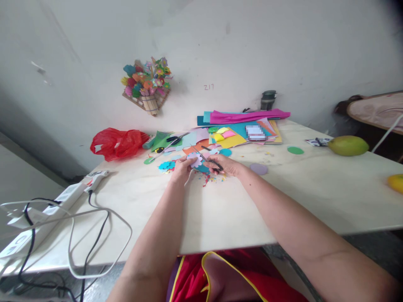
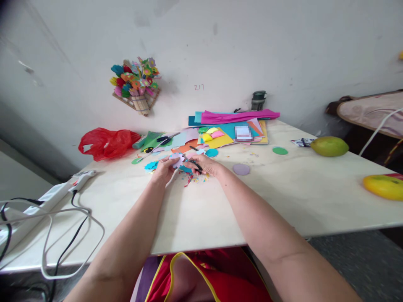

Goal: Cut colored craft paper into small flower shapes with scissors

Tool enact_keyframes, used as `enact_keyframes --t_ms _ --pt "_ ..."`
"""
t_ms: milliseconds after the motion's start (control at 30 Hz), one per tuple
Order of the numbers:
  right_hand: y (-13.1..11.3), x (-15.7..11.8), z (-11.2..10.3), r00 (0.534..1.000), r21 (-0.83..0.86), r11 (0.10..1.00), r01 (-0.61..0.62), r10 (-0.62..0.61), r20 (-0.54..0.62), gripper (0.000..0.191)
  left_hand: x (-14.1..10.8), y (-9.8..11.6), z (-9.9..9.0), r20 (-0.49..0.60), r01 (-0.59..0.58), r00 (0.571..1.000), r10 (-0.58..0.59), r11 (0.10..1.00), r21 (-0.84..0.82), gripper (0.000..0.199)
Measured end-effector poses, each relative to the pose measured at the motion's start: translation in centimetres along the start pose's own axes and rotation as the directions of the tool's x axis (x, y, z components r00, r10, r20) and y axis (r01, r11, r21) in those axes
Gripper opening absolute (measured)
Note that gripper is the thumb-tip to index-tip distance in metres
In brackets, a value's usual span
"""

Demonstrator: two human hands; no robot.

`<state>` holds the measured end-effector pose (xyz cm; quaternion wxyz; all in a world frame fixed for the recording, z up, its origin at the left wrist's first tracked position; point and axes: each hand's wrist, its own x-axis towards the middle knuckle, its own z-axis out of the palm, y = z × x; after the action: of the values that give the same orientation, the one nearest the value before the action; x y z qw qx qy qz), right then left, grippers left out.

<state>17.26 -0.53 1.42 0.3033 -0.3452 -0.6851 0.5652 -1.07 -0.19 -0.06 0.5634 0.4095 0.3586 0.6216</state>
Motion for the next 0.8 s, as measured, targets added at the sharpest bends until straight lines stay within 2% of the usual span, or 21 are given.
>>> enact_keyframes --t_ms 800 --pt "0.46 0.38 -0.2 1.0 0.062 0.998 0.027 -0.027 0.006 0.028 0.09 -0.02 -0.34 -0.006 0.007 1.0 -0.007 1.0 0.008 0.024"
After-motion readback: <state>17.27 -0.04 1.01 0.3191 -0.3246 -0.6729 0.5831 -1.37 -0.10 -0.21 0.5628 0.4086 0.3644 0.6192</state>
